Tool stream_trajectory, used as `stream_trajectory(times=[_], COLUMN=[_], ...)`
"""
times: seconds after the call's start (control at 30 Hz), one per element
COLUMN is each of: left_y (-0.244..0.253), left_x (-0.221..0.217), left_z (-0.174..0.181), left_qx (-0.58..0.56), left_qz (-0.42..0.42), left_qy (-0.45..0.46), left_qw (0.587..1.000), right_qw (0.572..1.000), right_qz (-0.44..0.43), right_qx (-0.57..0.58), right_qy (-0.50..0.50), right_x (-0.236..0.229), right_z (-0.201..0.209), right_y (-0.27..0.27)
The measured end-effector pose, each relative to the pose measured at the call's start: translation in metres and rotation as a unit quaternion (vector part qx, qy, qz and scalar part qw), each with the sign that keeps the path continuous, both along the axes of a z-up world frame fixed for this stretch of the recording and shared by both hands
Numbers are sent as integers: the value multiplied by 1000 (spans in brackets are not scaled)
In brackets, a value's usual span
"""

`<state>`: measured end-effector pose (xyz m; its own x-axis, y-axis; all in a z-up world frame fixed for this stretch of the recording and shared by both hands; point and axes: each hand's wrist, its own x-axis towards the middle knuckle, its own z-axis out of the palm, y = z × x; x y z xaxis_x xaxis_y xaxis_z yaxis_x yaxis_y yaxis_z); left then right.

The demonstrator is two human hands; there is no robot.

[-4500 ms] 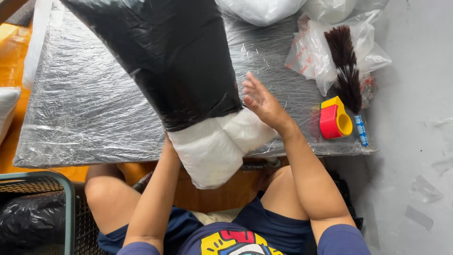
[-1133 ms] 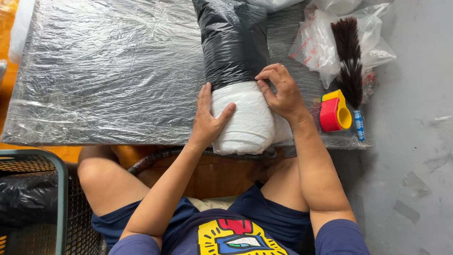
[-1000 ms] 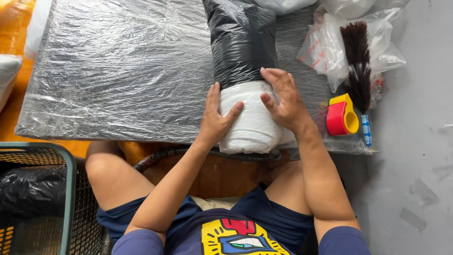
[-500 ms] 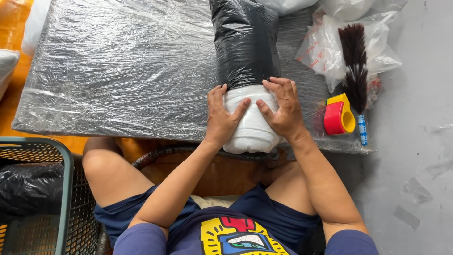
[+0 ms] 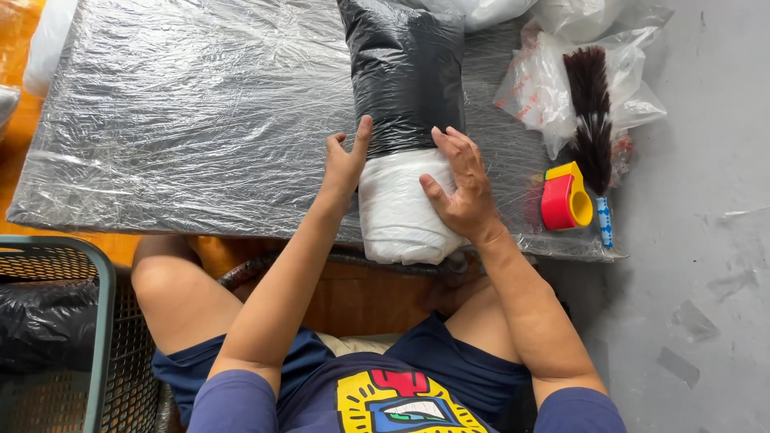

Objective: The person compresses a white bubble-wrapped bundle on a plastic-covered table, seals it with red tape, and then slides a black plastic bag over the bundle to enclose it. The person adjusts the black bag to fully cover the item.

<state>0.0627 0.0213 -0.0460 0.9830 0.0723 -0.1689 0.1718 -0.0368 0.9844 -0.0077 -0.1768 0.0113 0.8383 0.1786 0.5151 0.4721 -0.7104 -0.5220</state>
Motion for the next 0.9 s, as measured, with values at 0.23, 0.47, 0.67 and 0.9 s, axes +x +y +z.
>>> stream_trajectory(times=[0.23,0.47,0.67,0.9], left_y=[-2,23,32,52], left_x=[-2,-32,-4,3], left_z=[15,96,35,31], left_qx=[22,121,86,137], left_qz=[-140,-81,-37,-52], left_qy=[125,-116,-245,-270], left_qw=[982,982,965,952], right_qw=[997,973,959,964], right_qz=[-55,-7,-11,-43], right_qx=[10,213,223,205], right_qy=[48,87,172,164], right_x=[-5,-5,14,24], right_z=[-10,5,-20,-25], right_y=[-14,-20,-22,-21])
